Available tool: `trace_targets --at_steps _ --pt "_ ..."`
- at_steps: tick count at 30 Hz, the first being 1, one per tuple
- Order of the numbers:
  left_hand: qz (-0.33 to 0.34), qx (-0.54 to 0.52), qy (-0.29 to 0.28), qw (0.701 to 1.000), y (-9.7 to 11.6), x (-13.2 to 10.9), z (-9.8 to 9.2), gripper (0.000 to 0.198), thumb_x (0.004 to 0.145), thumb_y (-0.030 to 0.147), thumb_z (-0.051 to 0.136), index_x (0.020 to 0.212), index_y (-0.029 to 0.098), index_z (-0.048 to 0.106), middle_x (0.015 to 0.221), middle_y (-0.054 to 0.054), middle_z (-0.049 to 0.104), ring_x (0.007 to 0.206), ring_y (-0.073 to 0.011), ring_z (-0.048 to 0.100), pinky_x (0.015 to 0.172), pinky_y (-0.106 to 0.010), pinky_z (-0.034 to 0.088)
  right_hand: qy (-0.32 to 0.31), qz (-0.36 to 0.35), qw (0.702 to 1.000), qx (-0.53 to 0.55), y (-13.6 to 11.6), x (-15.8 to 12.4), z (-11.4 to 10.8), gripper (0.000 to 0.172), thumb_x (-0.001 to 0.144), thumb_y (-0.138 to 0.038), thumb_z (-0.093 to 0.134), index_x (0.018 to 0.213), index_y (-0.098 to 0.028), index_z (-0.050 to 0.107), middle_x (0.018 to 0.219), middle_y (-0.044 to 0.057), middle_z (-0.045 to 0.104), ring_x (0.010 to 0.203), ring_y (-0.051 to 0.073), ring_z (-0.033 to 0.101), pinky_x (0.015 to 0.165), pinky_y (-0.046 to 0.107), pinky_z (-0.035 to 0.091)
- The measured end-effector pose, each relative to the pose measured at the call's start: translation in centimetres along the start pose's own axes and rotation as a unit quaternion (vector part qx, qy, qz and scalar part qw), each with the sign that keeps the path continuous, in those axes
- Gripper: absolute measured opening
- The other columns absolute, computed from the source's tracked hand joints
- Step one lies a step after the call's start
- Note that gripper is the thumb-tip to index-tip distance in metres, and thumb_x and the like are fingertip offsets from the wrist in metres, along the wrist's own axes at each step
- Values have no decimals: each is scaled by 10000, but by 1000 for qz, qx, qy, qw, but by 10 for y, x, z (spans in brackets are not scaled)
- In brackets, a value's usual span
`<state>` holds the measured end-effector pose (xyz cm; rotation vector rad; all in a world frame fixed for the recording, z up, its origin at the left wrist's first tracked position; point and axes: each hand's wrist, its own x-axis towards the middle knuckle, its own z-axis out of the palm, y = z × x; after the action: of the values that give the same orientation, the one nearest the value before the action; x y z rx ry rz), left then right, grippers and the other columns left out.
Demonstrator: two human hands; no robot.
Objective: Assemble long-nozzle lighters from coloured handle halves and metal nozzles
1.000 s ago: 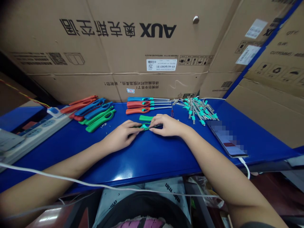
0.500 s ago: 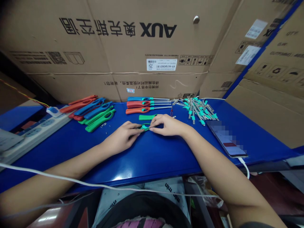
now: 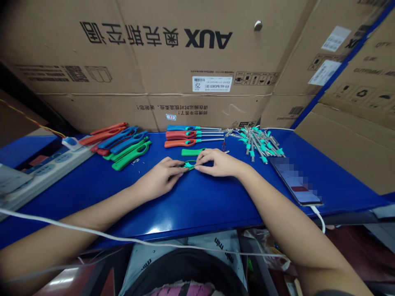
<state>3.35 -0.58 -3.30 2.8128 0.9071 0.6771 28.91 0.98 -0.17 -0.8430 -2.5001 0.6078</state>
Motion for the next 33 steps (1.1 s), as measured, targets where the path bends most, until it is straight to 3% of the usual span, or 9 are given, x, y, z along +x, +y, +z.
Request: trace_targets --at_steps 10,13,15,17,20,24,29,33 --pt "9 20 -7 1000 0 0 -2 326 964 150 494 1207 188 710 1165 -121 691 1014 -238 594 929 -399 521 12 -13 1000 -4 -2 2 2 206 931 -314 590 903 -202 762 954 65 720 892 185 642 868 357 505" --pt "9 26 -12 1000 -2 0 -4 339 954 130 499 1207 204 713 1187 -108 695 1011 -239 599 926 -407 527 82 11 994 -64 6 3 3 177 910 -292 600 859 -193 737 918 69 711 869 199 631 862 382 495" --pt "7 26 -14 1000 -3 1 -6 345 947 119 502 1201 207 718 1199 -105 700 1017 -244 604 924 -417 533 144 65 976 -152 14 2 1 130 877 -273 619 873 -200 728 947 78 692 934 242 608 898 441 465" --pt "8 20 -13 1000 -6 1 -7 348 942 110 503 1192 204 724 1208 -111 701 1032 -247 608 925 -422 539 165 128 954 -217 23 0 0 152 844 -257 641 964 -212 723 1038 100 654 1035 298 570 918 499 441" --pt "18 9 -14 1000 -10 1 -7 355 936 96 501 1189 201 727 1227 -123 698 1051 -243 615 929 -423 545 137 194 941 -241 34 -3 -3 208 815 -283 674 1012 -238 724 1098 120 595 1090 349 526 903 544 437" --pt "41 -7 -10 999 -17 2 -5 361 943 100 496 1201 219 720 1252 -122 692 1075 -238 625 927 -435 553 114 233 946 -195 40 -4 -2 140 818 -303 684 930 -235 732 1100 127 574 1087 351 510 897 560 447" --pt "56 -24 4 998 -19 2 -2 339 949 117 513 1190 233 722 1246 -115 696 1073 -226 648 920 -425 559 80 223 955 -176 37 -4 -1 93 837 -289 675 859 -199 671 1124 119 588 1120 335 510 947 562 424" --pt "46 -41 38 997 -14 2 -7 296 946 145 534 1149 218 737 1224 -111 701 1081 -224 654 944 -414 550 107 177 968 -146 30 -3 -3 101 894 -290 596 897 -191 617 1067 109 612 1030 275 571 938 494 448"
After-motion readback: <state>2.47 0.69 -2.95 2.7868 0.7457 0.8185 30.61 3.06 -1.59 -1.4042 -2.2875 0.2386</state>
